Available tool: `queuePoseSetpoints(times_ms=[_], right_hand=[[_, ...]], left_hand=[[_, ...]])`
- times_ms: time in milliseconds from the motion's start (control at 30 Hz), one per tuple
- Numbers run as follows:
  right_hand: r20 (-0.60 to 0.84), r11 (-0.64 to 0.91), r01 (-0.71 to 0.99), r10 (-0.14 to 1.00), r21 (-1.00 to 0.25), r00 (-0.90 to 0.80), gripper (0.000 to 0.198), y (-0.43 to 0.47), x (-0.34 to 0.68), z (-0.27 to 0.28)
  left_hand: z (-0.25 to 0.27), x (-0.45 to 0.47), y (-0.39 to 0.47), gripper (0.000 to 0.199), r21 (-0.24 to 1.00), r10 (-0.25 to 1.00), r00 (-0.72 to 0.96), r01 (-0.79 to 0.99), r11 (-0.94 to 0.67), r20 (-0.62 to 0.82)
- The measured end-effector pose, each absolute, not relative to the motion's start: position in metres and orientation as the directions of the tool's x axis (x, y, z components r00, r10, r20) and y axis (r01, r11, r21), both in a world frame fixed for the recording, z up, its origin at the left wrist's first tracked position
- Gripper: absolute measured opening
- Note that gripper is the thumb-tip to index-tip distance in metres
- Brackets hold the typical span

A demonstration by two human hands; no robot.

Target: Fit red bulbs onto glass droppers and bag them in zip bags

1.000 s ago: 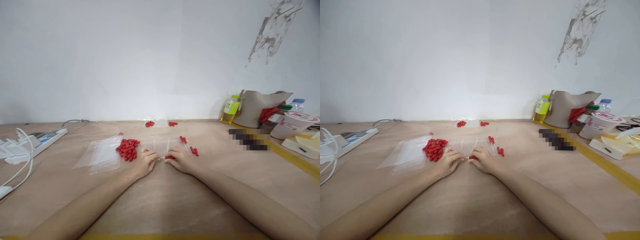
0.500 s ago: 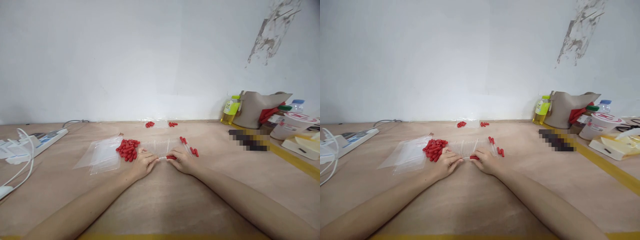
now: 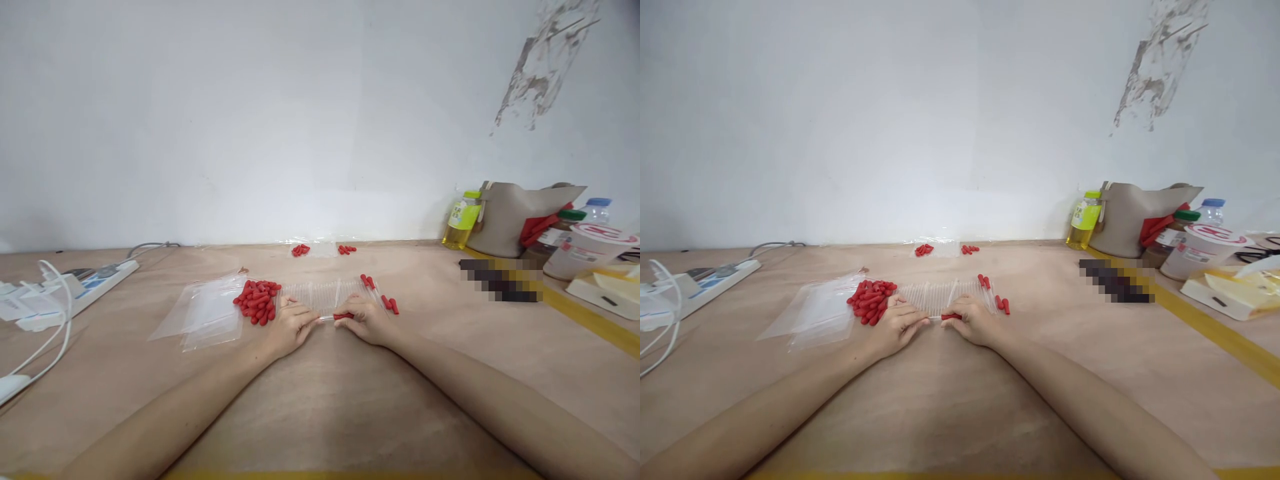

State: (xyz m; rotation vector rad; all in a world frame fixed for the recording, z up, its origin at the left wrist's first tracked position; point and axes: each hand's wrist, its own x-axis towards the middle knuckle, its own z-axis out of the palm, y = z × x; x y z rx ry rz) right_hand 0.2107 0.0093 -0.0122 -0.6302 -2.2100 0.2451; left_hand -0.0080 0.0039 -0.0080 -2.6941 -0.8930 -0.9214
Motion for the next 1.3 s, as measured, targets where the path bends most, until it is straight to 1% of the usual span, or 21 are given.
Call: queuePoseSetpoints(times_ms=[100, 200, 267, 333, 400, 433, 533, 600, 667, 700, 767, 833, 1000, 1133, 1233, 1300], right_hand=[[0.628, 0.802, 0.348, 0.596, -0.485, -0.500, 0.014, 0.007, 0.212, -0.008], [0.586, 0.702, 0.312, 0.709, -0.640, -0.392, 0.017, 0.004, 0.209, -0.006], [0.572, 0.642, 0.223, 0.760, -0.733, -0.307, 0.021, 0.006, 0.205, -0.006], [0.552, 0.585, 0.098, 0.799, -0.805, -0.237, 0.027, 0.011, 0.203, -0.002], [0.528, 0.535, 0.001, 0.832, -0.845, -0.170, 0.031, 0.019, 0.206, 0.007], [0.514, 0.516, -0.019, 0.848, -0.856, -0.129, 0.032, 0.023, 0.211, 0.013], [0.465, 0.464, 0.032, 0.885, -0.885, 0.010, 0.041, 0.040, 0.237, 0.031], [0.422, 0.409, 0.135, 0.902, -0.903, 0.089, 0.047, 0.052, 0.257, 0.038], [0.382, 0.329, 0.311, 0.915, -0.892, 0.128, 0.039, 0.062, 0.273, 0.037], [0.365, 0.285, 0.417, 0.923, -0.863, 0.124, 0.034, 0.066, 0.279, 0.034], [0.348, 0.226, 0.601, 0.933, -0.767, 0.093, 0.023, 0.072, 0.283, 0.026], [0.349, 0.208, 0.707, 0.935, -0.676, 0.058, 0.019, 0.076, 0.280, 0.017], [0.325, 0.185, 0.796, 0.945, -0.576, 0.016, 0.023, 0.083, 0.269, 0.004], [0.351, 0.222, 0.831, 0.936, -0.511, -0.035, 0.028, 0.084, 0.270, -0.001], [0.343, 0.224, 0.804, 0.939, -0.551, -0.027, 0.038, 0.083, 0.273, -0.002], [0.334, 0.188, 0.785, 0.942, -0.590, 0.026, 0.042, 0.081, 0.277, -0.002]], left_hand=[[-0.009, -0.010, 0.006, 0.017, 0.063, 0.483, 0.605, 0.581, -0.811, 0.633], [-0.009, -0.009, 0.006, 0.016, 0.101, 0.486, 0.563, 0.578, -0.810, 0.668], [-0.007, -0.008, 0.004, 0.016, 0.122, 0.482, 0.553, 0.562, -0.818, 0.680], [-0.005, -0.008, 0.003, 0.023, 0.143, 0.485, 0.547, 0.551, -0.822, 0.682], [-0.004, -0.008, 0.002, 0.029, 0.171, 0.515, 0.523, 0.570, -0.804, 0.680], [-0.003, -0.009, 0.002, 0.029, 0.187, 0.542, 0.505, 0.592, -0.784, 0.672], [-0.002, -0.010, 0.004, 0.023, 0.221, 0.625, 0.450, 0.670, -0.709, 0.638], [-0.003, -0.009, 0.006, 0.021, 0.215, 0.651, 0.439, 0.703, -0.678, 0.619], [-0.003, -0.008, 0.006, 0.019, 0.194, 0.655, 0.450, 0.715, -0.671, 0.606], [-0.003, -0.008, 0.006, 0.018, 0.184, 0.655, 0.459, 0.717, -0.672, 0.601], [-0.003, -0.007, 0.005, 0.017, 0.171, 0.652, 0.468, 0.720, -0.673, 0.597], [-0.003, -0.007, 0.005, 0.016, 0.165, 0.652, 0.466, 0.725, -0.669, 0.598], [-0.003, -0.007, 0.005, 0.015, 0.158, 0.659, 0.463, 0.736, -0.659, 0.592], [-0.003, -0.007, 0.004, 0.015, 0.166, 0.670, 0.468, 0.736, -0.657, 0.576], [-0.003, -0.007, 0.004, 0.014, 0.170, 0.679, 0.473, 0.737, -0.654, 0.561], [-0.003, -0.007, 0.003, 0.014, 0.169, 0.682, 0.473, 0.739, -0.652, 0.558]])
